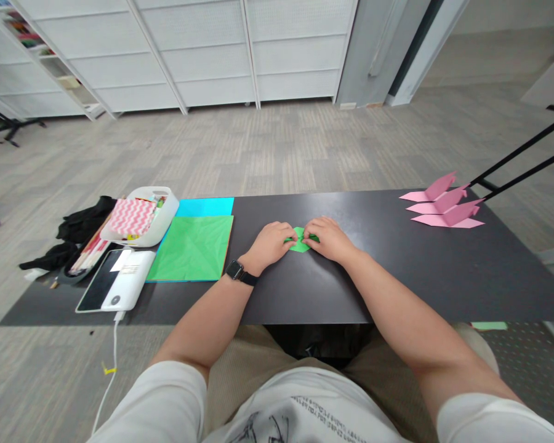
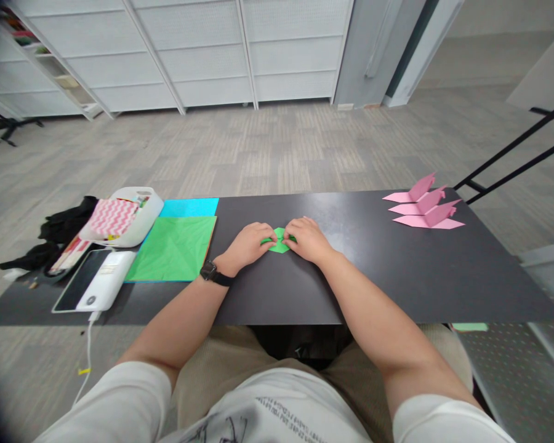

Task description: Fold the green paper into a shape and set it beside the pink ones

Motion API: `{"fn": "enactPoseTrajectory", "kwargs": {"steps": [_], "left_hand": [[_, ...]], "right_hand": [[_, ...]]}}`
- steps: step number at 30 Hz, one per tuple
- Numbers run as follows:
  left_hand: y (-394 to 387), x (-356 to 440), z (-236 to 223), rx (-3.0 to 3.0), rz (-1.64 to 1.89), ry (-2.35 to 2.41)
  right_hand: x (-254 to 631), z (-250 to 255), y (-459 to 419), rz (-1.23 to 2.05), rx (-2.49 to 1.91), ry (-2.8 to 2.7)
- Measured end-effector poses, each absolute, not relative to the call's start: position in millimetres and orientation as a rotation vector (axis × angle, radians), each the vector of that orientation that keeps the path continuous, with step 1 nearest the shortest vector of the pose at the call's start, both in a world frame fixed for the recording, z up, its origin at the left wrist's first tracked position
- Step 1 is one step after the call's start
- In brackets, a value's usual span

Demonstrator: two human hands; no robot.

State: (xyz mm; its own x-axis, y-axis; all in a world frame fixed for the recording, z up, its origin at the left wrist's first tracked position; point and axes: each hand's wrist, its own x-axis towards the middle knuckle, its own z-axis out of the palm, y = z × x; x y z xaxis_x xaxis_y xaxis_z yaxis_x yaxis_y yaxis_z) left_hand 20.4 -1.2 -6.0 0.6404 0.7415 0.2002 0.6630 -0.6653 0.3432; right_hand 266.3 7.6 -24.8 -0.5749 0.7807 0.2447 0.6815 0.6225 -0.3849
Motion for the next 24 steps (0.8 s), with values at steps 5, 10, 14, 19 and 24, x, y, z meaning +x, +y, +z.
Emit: {"fn": "enactPoseTrajectory", "kwargs": {"steps": [5,10,14,19,24], "left_hand": [[-1,13,-1,2.632,0.440,1.043],[0,8,-1,2.687,0.398,0.984],[1,7,-4,2.729,0.376,0.980],[1,6,-8,2.720,0.366,0.996],[1,5,-8,2.694,0.381,0.995]], "right_hand": [[268,-27,8,0.350,-1.160,-2.464],[269,-27,8,0.369,-1.162,-2.466],[268,-27,9,0.357,-1.166,-2.456],[276,-29,12,0.378,-1.195,-2.434],[292,-30,17,0.387,-1.305,-2.422]]}}
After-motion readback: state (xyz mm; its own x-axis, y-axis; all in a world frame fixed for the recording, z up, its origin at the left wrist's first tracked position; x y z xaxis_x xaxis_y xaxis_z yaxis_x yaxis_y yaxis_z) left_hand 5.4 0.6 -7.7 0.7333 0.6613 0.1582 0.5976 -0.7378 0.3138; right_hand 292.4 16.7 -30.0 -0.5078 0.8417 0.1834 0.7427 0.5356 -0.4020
